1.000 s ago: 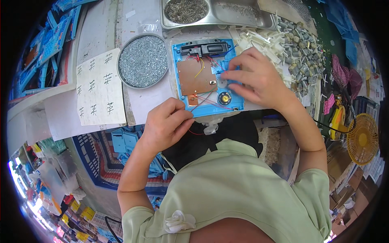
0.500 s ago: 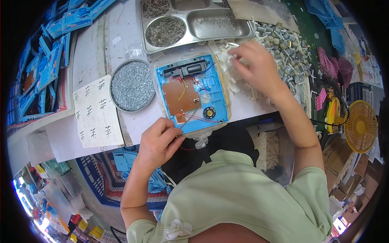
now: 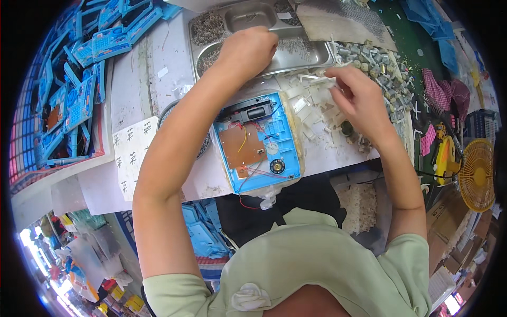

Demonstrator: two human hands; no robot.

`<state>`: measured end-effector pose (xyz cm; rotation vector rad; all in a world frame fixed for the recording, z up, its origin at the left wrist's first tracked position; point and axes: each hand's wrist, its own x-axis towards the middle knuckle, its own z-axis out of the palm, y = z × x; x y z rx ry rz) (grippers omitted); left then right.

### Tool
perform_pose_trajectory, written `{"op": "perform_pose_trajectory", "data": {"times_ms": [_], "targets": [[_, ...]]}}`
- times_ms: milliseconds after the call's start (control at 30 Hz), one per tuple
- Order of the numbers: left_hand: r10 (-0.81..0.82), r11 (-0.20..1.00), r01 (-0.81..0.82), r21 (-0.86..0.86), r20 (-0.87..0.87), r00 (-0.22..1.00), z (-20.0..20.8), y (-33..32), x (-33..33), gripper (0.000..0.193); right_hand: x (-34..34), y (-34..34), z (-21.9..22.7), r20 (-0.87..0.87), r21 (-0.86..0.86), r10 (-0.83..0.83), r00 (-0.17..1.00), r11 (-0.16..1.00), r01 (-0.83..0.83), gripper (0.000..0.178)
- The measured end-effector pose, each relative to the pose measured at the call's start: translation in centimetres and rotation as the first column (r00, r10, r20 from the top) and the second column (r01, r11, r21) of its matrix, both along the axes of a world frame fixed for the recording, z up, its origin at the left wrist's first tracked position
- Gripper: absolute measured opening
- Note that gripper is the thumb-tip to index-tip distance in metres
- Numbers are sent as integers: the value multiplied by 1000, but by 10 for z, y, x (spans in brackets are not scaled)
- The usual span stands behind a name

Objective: Assembling and soldering components of a blue electronic toy or device at a workbench.

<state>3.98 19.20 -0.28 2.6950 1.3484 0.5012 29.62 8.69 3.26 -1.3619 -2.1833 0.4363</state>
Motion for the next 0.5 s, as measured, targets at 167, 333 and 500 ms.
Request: {"op": "perform_pose_trajectory", "data": {"times_ms": [167, 333, 500], "targets": [[1, 994, -34, -103, -305, 952, -2, 19, 37, 24, 28, -27, 12, -286, -249, -114, 952, 968, 41, 21], [-21, 1000, 21, 3, 27, 999, 9, 5, 9, 18, 37, -32, 14, -571, -527, -285, 770, 846, -78, 10], [256, 817, 166, -552, 606, 753, 63, -109, 7, 18, 3, -57, 22, -711, -191, -226, 666, 973, 127, 22]]}}
